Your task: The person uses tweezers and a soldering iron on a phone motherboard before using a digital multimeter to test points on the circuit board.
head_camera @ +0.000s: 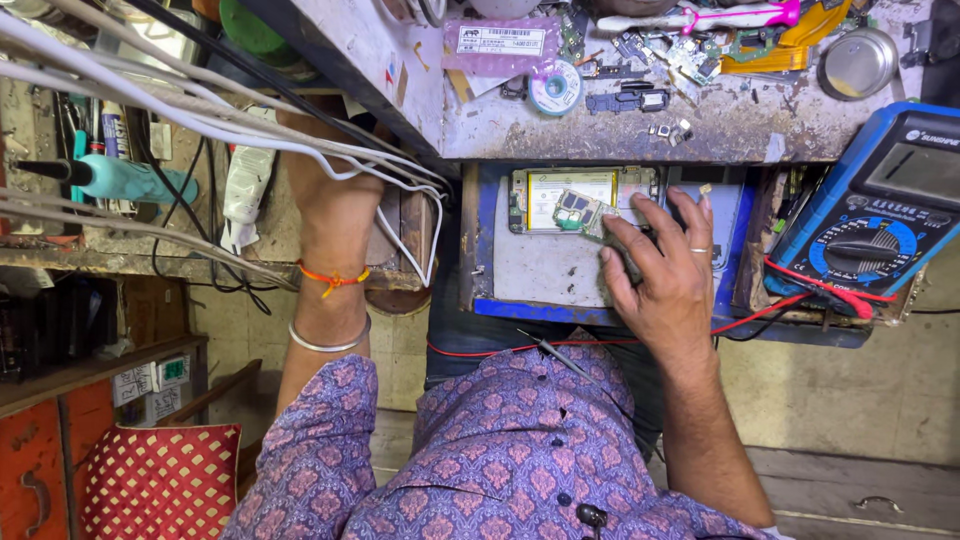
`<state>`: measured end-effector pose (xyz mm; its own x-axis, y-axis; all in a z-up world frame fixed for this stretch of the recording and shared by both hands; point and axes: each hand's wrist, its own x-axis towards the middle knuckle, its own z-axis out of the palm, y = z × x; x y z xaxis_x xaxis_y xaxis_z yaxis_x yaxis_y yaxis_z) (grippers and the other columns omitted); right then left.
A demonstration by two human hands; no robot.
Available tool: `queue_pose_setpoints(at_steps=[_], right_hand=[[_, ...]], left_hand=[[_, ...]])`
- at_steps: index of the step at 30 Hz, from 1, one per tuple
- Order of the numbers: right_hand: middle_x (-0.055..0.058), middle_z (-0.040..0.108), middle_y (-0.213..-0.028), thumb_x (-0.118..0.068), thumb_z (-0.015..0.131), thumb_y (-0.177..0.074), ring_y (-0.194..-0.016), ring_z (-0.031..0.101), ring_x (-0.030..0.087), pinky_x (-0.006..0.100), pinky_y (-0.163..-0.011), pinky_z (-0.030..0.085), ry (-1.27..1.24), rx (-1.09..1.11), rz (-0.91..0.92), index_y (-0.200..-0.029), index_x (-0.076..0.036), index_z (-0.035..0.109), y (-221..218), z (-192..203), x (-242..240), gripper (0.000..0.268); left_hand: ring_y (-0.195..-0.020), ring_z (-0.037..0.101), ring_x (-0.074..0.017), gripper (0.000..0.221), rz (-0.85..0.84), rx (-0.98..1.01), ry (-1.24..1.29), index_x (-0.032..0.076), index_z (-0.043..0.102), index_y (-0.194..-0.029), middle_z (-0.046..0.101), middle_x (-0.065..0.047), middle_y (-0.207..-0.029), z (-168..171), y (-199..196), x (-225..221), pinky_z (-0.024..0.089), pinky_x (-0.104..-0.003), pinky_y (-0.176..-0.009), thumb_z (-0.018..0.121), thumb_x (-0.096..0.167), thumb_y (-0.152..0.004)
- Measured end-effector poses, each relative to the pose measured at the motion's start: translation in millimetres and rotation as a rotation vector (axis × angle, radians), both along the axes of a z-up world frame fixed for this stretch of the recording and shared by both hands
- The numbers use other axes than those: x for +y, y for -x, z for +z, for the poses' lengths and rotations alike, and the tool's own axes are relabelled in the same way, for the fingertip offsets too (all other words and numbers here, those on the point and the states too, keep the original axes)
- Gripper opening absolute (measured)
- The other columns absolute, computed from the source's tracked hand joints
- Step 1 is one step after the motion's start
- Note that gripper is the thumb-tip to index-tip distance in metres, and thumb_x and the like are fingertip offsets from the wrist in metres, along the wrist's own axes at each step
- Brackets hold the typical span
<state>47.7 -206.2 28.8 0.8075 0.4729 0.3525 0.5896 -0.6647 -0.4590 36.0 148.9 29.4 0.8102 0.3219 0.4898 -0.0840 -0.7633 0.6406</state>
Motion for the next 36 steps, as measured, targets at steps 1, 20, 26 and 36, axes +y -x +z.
queue_pose_setpoints(at_steps=[1,20,26,36], right_hand=[[0.013,0.062,-0.139,-0.013,0.08,-0.089,-0.141,0.048,0.042,0.062,-0.126,0.03,-0.008,-0.002,-0.003,-0.126,-0.014,0.073,-1.8,-0.1,0.8,0.038],[0.016,0.054,-0.148,-0.022,0.082,-0.086,-0.143,0.045,0.041,0.063,-0.125,0.029,0.034,0.012,0.019,-0.134,-0.015,0.07,-1.2,1.1,0.6,0.05],[0.017,0.054,-0.149,-0.021,0.081,-0.088,-0.143,0.046,0.041,0.061,-0.126,0.03,0.013,0.007,0.018,-0.136,-0.011,0.068,0.0,-0.2,-0.4,0.051],[0.019,0.055,-0.147,-0.018,0.079,-0.089,-0.141,0.048,0.041,0.059,-0.126,0.033,-0.023,-0.016,0.022,-0.136,-0.006,0.065,-0.5,-2.1,-0.2,0.05]], left_hand=[[-0.119,0.065,-0.0385,0.048,0.0,-0.02,-0.063,-0.003,0.061,-0.131,0.067,-0.02,-0.128,-0.5,-3.7,2.4,0.05,-0.045,-0.105,0.085,0.004,-0.09],[-0.132,0.054,-0.0442,0.069,0.184,-0.095,-0.289,-0.003,0.045,-0.147,0.053,-0.025,-0.144,-47.3,0.5,8.0,0.044,-0.047,-0.117,0.089,0.015,-0.097],[-0.129,0.055,-0.0464,0.06,0.214,-0.007,-0.327,-0.003,0.054,-0.144,0.059,-0.024,-0.14,-49.1,-2.3,7.2,0.043,-0.051,-0.116,0.083,0.011,-0.094],[-0.128,0.053,-0.0472,0.057,0.234,0.112,-0.321,-0.002,0.061,-0.135,0.059,-0.025,-0.133,23.3,35.7,-14.4,0.043,-0.05,-0.112,0.084,0.011,-0.084]])
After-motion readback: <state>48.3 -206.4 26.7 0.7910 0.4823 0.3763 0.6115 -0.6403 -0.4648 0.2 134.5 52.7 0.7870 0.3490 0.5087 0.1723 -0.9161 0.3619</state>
